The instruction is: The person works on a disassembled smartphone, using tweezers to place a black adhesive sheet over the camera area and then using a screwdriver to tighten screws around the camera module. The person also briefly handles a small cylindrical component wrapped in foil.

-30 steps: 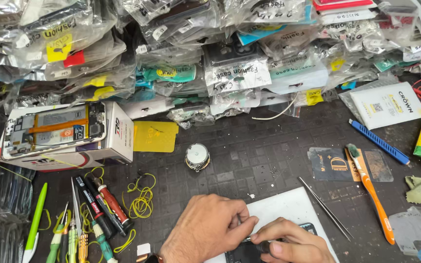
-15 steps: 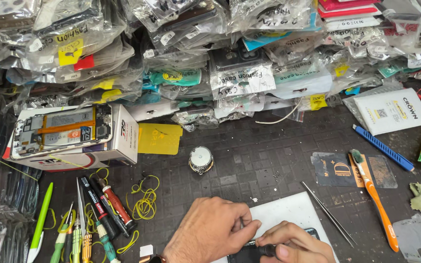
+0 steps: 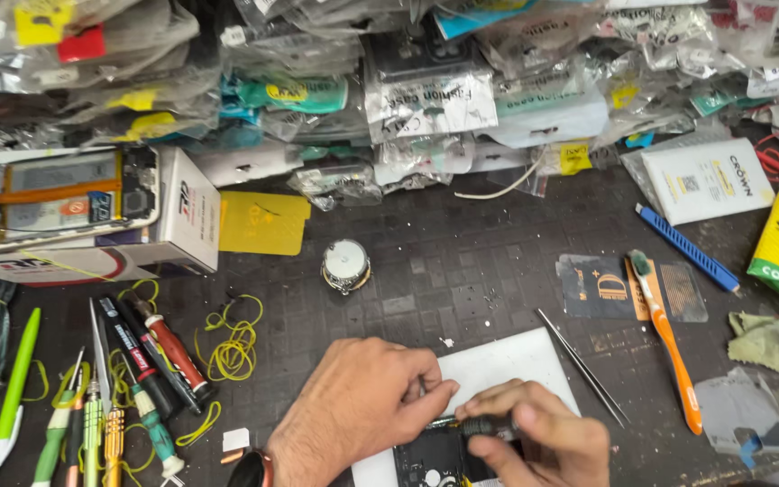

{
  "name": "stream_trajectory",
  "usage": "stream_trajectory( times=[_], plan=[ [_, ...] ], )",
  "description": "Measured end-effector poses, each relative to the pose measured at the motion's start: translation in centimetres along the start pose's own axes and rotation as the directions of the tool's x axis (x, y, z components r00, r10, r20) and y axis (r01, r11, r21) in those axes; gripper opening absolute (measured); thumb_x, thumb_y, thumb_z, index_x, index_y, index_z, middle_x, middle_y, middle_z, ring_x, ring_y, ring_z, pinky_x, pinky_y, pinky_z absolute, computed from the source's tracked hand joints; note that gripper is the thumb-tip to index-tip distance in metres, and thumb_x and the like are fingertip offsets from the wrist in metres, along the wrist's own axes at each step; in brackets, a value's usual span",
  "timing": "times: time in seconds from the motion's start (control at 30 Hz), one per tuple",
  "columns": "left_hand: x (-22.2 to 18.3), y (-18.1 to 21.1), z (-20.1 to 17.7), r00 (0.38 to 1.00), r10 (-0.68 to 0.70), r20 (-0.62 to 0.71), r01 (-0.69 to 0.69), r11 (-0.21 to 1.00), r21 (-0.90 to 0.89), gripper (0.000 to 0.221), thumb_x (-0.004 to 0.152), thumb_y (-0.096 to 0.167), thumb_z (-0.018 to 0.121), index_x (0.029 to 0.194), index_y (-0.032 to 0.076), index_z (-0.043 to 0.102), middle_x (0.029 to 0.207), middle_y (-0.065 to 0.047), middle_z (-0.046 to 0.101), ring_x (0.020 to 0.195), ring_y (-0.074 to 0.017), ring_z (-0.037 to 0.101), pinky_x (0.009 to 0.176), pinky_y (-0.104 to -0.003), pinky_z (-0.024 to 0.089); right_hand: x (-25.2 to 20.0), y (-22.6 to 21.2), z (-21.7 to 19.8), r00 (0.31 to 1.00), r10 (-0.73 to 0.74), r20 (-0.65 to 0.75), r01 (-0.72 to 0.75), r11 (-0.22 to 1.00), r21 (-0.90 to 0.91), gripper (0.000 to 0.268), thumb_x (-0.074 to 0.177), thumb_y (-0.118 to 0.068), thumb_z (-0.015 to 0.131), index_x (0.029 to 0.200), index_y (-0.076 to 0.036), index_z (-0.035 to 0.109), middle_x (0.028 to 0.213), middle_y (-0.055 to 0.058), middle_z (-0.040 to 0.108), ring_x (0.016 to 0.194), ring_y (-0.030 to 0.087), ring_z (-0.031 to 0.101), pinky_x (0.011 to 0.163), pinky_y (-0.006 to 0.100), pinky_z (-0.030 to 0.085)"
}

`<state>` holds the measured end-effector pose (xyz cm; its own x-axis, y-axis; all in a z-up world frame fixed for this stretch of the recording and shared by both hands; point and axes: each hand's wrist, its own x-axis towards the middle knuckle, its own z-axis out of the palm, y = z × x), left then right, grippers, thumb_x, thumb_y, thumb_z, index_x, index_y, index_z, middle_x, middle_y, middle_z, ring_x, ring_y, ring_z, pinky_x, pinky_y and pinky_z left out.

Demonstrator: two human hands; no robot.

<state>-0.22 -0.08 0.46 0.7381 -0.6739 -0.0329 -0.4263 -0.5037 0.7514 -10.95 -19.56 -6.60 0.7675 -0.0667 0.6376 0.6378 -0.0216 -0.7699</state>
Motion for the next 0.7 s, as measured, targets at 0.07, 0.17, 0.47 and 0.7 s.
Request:
stream_trajectory(
  times=[0.07,0.17,0.47,0.7],
  plan=[
    [-0.2,0.0,0.0,1.000,0.005,-0.002,-0.005,1.000,0.015,0.027,0.089,0.035,0.071,0.077,0.011,0.072,0.066,-0.004,0.074,0.065,-0.0273,0.073,0.061,-0.040,0.058,-0.1,-0.8,0.4,0.993,0.017,-0.116,-0.024,0.998,-0.060,0.066,0.087,0.013,0.071,0.139,-0.015,0.042,0.104,0.027,0.071,0.095,0.037,0.076,0.090,0.050,0.068],
    [0.0,0.2,-0.1,1.000,0.005,0.016,-0.006,0.999,0.036,0.028,0.089,0.036,0.070,0.077,0.011,0.072,0.067,-0.004,0.074,0.066,-0.0274,0.073,0.062,-0.041,0.057,0.9,-1.4,-0.3,0.961,0.020,-0.274,-0.083,0.972,-0.220,0.059,0.095,0.011,0.064,0.137,-0.016,0.031,0.107,0.031,0.069,0.099,0.036,0.076,0.093,0.046,0.065],
    [-0.1,0.1,0.1,0.999,-0.024,0.040,0.021,0.998,0.067,0.030,0.091,0.038,0.067,0.079,0.011,0.072,0.069,-0.004,0.074,0.068,-0.0276,0.074,0.065,-0.041,0.058,3.5,-2.3,0.6,0.858,0.109,-0.502,-0.316,0.883,-0.348,0.039,0.101,0.013,0.052,0.119,-0.007,0.025,0.119,0.036,0.056,0.114,0.038,0.072,0.097,0.047,0.061],
    [-0.2,0.0,0.2,0.999,0.000,0.034,-0.003,0.995,0.095,0.031,0.091,0.040,0.067,0.078,0.012,0.072,0.068,-0.004,0.074,0.067,-0.0289,0.073,0.064,-0.043,0.057,3.7,-2.0,0.3,0.859,0.215,-0.464,-0.385,0.868,-0.312,0.034,0.103,0.012,0.052,0.113,-0.006,0.025,0.127,0.041,0.061,0.125,0.041,0.068,0.103,0.045,0.058]
  ],
)
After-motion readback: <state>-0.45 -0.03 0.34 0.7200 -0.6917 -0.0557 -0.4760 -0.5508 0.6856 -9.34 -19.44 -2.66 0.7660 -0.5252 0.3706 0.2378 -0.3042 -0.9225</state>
